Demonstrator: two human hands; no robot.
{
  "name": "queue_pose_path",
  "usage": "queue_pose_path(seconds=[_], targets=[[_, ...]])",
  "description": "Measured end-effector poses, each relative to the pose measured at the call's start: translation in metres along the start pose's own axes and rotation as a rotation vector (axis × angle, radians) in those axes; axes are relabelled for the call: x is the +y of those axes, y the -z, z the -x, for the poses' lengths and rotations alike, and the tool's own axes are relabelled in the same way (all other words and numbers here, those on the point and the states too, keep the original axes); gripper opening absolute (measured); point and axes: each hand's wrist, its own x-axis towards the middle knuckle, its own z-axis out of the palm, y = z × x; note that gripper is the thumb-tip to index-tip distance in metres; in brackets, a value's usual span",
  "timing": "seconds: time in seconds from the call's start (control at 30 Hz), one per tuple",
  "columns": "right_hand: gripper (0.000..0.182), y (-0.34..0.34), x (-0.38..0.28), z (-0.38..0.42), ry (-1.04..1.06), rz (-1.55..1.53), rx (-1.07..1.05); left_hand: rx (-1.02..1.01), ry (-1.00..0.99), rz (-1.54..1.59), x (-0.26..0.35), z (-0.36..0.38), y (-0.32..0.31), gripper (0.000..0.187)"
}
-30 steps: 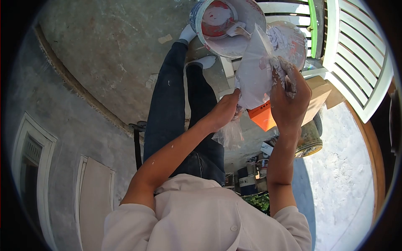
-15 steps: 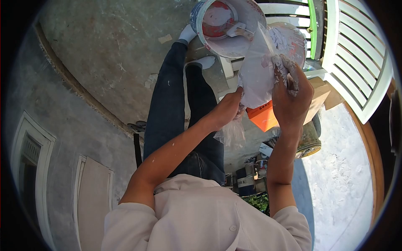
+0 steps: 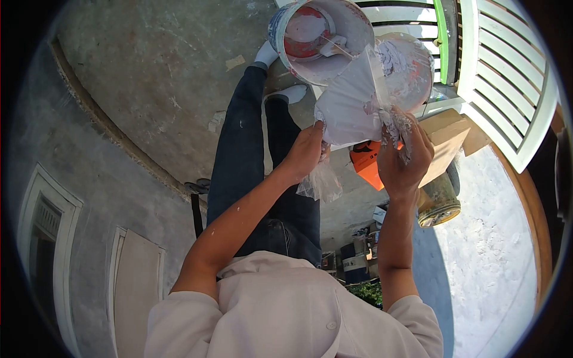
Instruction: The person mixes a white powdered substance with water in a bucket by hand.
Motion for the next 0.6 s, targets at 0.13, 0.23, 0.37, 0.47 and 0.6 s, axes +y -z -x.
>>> queue_pose_path(seconds=[0.13, 0.23, 0.37, 0.47, 0.6], targets=[[0.028, 0.007, 0.004, 0.011, 0.045, 0.024, 0.012, -0.014, -0.05, -0.088, -0.002, -0.003, 0.002, 0.038], [0.026, 0.011, 0.009, 0.015, 0.127, 0.029, 0.033, -0.033, -0.085, -0.071, -0.002, -0.003, 0.002, 0.037], [0.03, 0.013, 0.013, 0.017, 0.233, 0.055, 0.088, -0.055, -0.127, -0.032, -0.002, -0.002, 0.001, 0.034], [0.038, 0.013, 0.014, 0.017, 0.293, 0.072, 0.149, -0.055, -0.149, -0.046, -0.002, -0.001, -0.001, 0.033], [0.039, 0.02, 0.014, 0.019, 0.314, 0.048, 0.14, -0.083, -0.138, -0.038, 0.003, 0.0, -0.002, 0.049]])
